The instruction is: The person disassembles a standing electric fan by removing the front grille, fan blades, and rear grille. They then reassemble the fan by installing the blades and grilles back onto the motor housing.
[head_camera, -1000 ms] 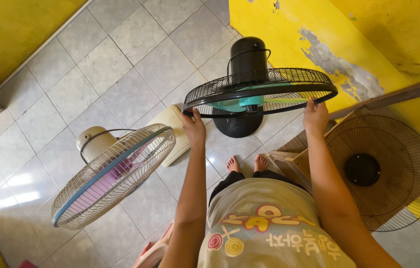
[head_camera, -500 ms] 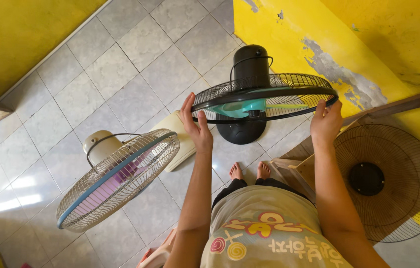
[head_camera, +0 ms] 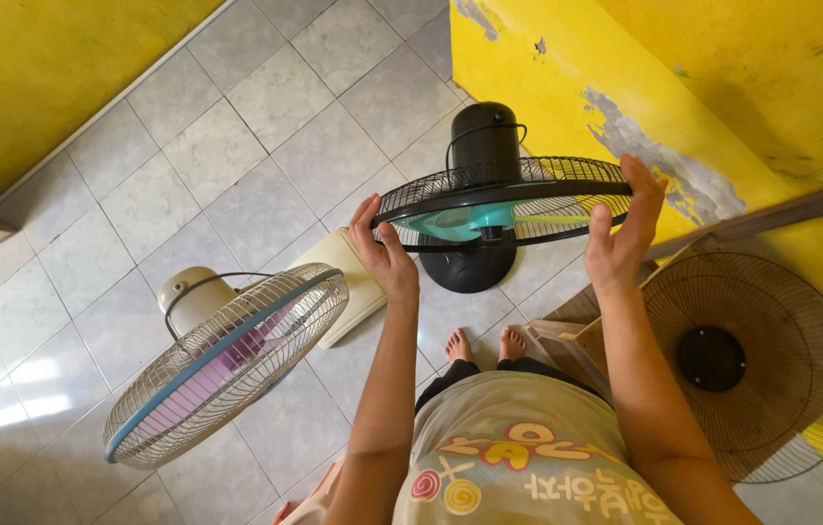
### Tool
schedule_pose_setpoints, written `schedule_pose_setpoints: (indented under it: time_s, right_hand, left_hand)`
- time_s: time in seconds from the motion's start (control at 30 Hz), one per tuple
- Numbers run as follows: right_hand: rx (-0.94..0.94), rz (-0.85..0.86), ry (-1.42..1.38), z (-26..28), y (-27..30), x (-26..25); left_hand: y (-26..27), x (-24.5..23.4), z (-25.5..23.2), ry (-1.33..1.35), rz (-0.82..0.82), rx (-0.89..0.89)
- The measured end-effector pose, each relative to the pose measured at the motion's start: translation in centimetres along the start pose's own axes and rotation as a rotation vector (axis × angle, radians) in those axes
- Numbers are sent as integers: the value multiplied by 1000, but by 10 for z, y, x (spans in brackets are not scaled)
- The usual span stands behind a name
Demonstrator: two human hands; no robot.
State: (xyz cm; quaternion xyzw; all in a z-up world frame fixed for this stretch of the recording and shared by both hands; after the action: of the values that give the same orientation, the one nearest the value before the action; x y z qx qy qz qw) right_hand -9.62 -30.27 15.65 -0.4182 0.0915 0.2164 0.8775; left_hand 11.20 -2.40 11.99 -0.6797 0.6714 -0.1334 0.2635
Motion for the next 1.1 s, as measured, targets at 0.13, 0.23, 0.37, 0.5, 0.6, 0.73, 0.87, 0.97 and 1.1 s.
schedule_pose_setpoints:
  time_s: [0.13, 0.23, 0.37, 0.5, 0.6, 0.73, 0.87, 0.97, 1.1]
  right_hand:
    - [-7, -40, -65, 5, -4, -1]
    - [23, -71, -85, 2, -6, 0]
    - [31, -126, -126, -2, -5, 0]
    - [83, -158, -161, -11, -4, 3]
    - [74, -150, -175, -12, -3, 2]
    - [42, -92, -195, -6, 0, -2]
    - [-36, -44, -28, 6, -1, -15]
    - [-47, 85, 77, 7, -3, -25]
    - [29, 221, 117, -4, -8, -38]
  left_hand:
    - [2, -1, 1, -4, -18, 36]
    - [4, -1, 1, -13, -34, 59]
    - [6, 1, 8, 12, -85, 19]
    - [7, 1, 11, 12, -125, -16]
    - [4, -1, 1, -7, -109, 43]
    - [2, -9, -21, -139, -30, 237]
    - [4, -18, -35, -283, 21, 377]
    - [3, -22, -32, -355, 29, 377]
    - [7, -24, -35, -380, 19, 380]
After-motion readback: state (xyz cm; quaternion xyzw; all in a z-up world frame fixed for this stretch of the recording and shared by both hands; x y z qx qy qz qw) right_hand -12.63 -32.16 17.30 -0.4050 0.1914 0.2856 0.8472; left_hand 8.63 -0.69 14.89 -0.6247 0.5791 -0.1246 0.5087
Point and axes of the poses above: each hand's wrist, its own y-axis away from the middle knuckle, its own x-axis out of the palm, z = x × y, the point moved 10 cm from there along -y, towards the middle knuckle, and after that the axes turned 4 degrees about -y, right-handed, at the moved point
